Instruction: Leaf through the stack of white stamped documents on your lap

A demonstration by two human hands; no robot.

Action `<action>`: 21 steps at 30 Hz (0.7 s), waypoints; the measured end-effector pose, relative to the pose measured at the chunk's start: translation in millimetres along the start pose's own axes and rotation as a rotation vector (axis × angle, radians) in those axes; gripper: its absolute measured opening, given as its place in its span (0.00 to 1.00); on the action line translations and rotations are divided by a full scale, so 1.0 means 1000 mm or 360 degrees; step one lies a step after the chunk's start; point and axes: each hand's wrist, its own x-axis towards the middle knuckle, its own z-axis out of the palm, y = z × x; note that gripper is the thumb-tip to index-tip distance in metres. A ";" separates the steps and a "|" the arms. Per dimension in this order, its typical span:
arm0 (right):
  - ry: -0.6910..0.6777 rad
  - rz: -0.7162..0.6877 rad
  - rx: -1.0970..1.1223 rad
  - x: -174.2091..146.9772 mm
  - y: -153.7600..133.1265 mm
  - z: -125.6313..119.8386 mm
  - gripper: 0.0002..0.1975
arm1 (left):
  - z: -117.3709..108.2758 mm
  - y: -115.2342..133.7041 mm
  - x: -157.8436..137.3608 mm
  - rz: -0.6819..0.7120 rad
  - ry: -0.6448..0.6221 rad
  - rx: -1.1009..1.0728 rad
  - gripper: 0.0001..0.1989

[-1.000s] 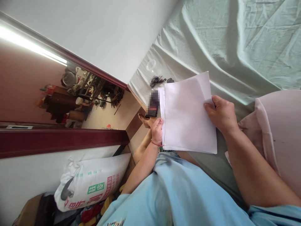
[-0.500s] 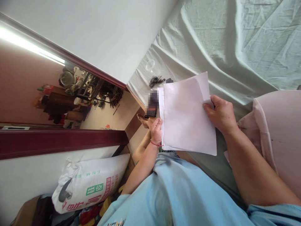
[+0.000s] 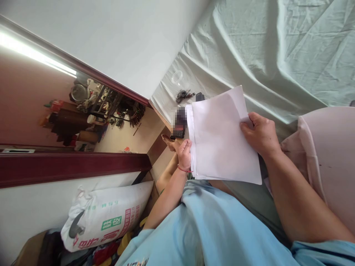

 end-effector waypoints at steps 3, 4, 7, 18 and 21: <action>0.0026 0.0001 0.0005 0.000 0.001 0.000 0.09 | 0.001 -0.001 0.000 0.0045 0.0031 0.0024 0.26; 0.0037 0.0000 0.0011 0.001 0.001 0.001 0.09 | 0.001 -0.001 0.000 0.0067 0.0051 0.0040 0.26; 0.0064 -0.0009 0.0022 0.000 0.002 0.002 0.09 | 0.002 -0.002 0.000 0.0093 0.0074 0.0077 0.26; 0.0049 0.0001 0.0008 -0.001 -0.001 0.005 0.08 | 0.003 0.007 -0.004 0.0087 0.0061 0.0090 0.25; 0.0044 0.0004 -0.0009 -0.001 -0.001 0.005 0.08 | 0.002 0.005 -0.002 0.0059 0.0004 0.0054 0.25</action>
